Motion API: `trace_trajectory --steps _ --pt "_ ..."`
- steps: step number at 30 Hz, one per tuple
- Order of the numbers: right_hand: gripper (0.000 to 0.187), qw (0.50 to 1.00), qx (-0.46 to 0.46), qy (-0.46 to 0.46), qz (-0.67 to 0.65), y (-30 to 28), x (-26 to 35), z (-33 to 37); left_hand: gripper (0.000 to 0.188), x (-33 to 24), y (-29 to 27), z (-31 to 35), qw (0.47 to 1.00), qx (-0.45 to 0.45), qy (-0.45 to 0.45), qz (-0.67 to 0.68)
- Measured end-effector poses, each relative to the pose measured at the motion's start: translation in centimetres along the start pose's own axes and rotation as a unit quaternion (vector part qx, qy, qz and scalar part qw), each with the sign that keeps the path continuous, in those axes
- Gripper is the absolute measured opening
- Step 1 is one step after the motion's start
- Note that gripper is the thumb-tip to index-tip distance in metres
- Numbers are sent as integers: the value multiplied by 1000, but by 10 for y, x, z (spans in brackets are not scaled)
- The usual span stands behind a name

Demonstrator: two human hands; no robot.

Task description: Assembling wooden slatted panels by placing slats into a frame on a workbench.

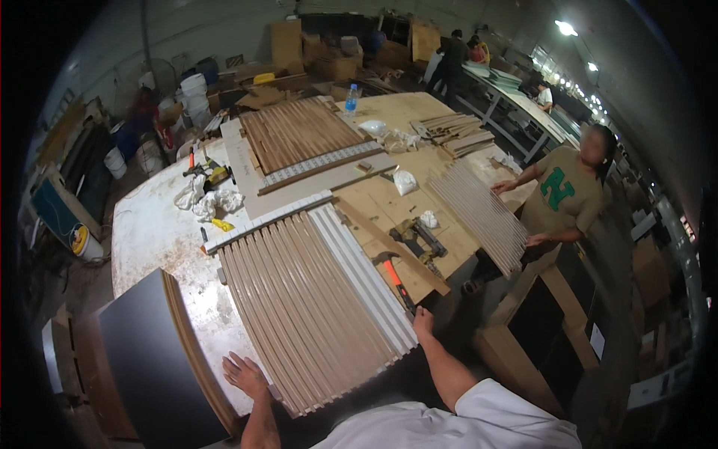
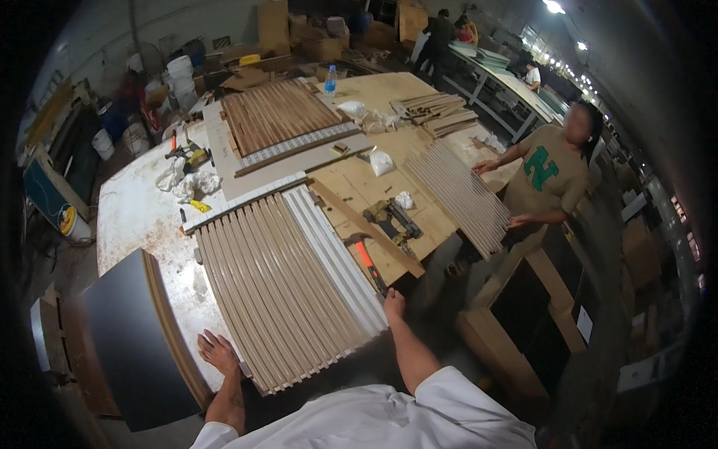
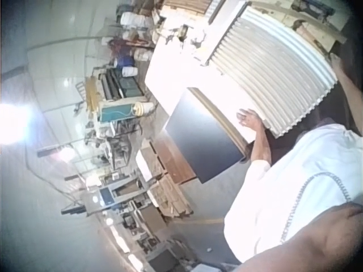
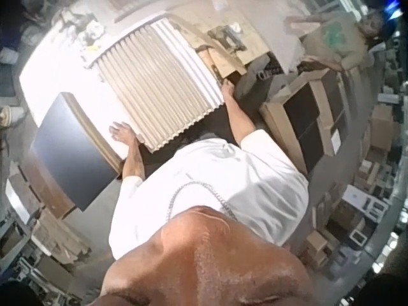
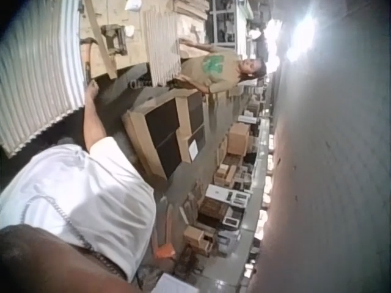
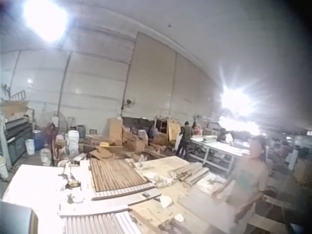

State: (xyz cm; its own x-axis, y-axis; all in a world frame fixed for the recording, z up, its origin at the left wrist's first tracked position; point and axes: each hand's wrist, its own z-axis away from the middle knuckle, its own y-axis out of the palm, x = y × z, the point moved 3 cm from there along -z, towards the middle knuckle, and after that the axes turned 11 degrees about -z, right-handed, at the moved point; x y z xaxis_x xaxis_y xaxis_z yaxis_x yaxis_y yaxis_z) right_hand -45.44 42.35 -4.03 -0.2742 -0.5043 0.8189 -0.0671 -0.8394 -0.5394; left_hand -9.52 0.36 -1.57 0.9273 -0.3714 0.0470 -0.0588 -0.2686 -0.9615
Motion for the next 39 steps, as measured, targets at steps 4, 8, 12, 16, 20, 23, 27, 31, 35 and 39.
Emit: trace_trajectory --steps 4,8,12,16,20,23,27,31,35,39 --pt "52 997 38 -35 56 -4 9 5 52 1 2 3 1000 -3 11 -2" --pt "55 996 93 3 -11 -10 5 2 53 -2 3 2 999 29 20 -19" --pt "59 994 113 -11 4 -11 14 6 54 6 -5 3 994 100 37 6" --pt "62 993 112 16 12 -5 9 -6 29 22 -30 15 974 55 113 187" --pt "59 964 210 92 -137 -3 -11 -20 16 20 -98 75 970 35 -59 234" --pt "59 892 300 192 -279 -13 -30 -10 20 40 -133 166 960 -25 -217 176" --pt "36 846 477 -14 238 -53 -134 -31 23 39 -117 346 869 235 -386 200" --pt "26 406 522 -379 647 -70 -229 -35 28 24 -66 506 777 363 -471 206" --pt "32 352 603 -304 648 -24 -213 9 30 5 -83 528 703 363 -547 273" --pt "43 422 719 -122 538 54 -187 68 27 -22 -22 511 708 352 -539 290"
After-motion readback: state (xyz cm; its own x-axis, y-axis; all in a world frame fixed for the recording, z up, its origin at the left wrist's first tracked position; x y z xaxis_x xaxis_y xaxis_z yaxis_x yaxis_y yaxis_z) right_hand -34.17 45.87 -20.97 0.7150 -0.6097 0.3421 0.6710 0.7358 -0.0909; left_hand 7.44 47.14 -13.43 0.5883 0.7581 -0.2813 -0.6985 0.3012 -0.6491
